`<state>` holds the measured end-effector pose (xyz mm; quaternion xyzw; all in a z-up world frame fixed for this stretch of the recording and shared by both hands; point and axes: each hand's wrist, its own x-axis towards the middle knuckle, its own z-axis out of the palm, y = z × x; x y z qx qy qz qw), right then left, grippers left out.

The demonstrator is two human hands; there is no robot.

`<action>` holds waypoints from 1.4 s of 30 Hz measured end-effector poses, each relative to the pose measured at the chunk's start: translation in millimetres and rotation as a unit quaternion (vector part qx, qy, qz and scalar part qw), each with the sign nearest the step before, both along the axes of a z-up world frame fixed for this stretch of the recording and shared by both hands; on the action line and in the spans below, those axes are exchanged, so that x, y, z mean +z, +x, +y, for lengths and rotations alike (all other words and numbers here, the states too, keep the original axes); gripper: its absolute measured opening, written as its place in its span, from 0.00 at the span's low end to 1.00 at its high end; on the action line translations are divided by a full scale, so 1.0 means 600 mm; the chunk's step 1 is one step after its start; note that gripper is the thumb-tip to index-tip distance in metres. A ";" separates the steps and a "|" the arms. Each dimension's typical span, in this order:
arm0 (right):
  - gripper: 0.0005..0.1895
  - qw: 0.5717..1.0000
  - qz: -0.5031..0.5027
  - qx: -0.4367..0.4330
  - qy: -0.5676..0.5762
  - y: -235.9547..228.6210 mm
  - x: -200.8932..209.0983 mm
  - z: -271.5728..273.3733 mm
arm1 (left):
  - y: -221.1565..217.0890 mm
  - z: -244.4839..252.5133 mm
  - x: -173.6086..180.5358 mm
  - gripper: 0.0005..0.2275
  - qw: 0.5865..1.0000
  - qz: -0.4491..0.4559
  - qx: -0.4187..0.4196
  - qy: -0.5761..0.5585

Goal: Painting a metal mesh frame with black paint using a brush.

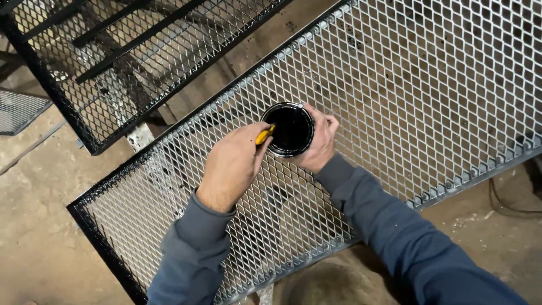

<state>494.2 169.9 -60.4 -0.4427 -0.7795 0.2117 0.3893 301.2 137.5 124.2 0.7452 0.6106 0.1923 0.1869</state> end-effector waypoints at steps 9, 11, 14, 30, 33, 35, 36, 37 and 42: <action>0.65 0.999 -0.036 -0.003 0.037 -0.002 -0.002 0.002 | -0.001 0.002 -0.008 0.11 1.000 0.002 -0.001 0.002; 0.63 0.997 -0.049 -0.004 0.061 0.000 -0.005 0.002 | 0.001 0.000 -0.007 0.11 1.000 0.000 -0.002 0.006; 0.62 0.999 -0.006 0.021 0.023 0.012 -0.030 -0.003 | 0.003 -0.010 -0.004 0.10 1.000 0.002 0.010 0.000; 0.55 0.995 -0.092 0.044 -0.006 0.012 -0.036 -0.005 | -0.083 -0.218 -0.211 0.10 0.495 -0.809 0.311 0.068; 0.57 0.997 -0.063 0.034 -0.027 0.020 -0.059 -0.005 | -0.151 -0.267 -0.195 0.11 0.604 -0.673 0.401 0.143; 0.57 0.998 -0.057 0.031 -0.017 0.023 -0.079 -0.005 | -0.200 -0.292 -0.181 0.10 0.670 -0.572 0.435 0.186; 0.59 0.998 -0.031 0.032 0.048 0.022 -0.084 -0.004 | -0.225 -0.301 -0.179 0.09 0.696 -0.514 0.451 0.219; 0.61 0.993 -0.004 0.034 0.112 0.022 -0.089 -0.002 | -0.248 -0.309 -0.177 0.08 0.718 -0.453 0.464 0.252; 0.52 0.996 -0.050 0.057 -0.040 -0.001 -0.012 -0.008 | -0.330 -0.305 -0.164 0.06 0.820 -0.221 0.457 0.265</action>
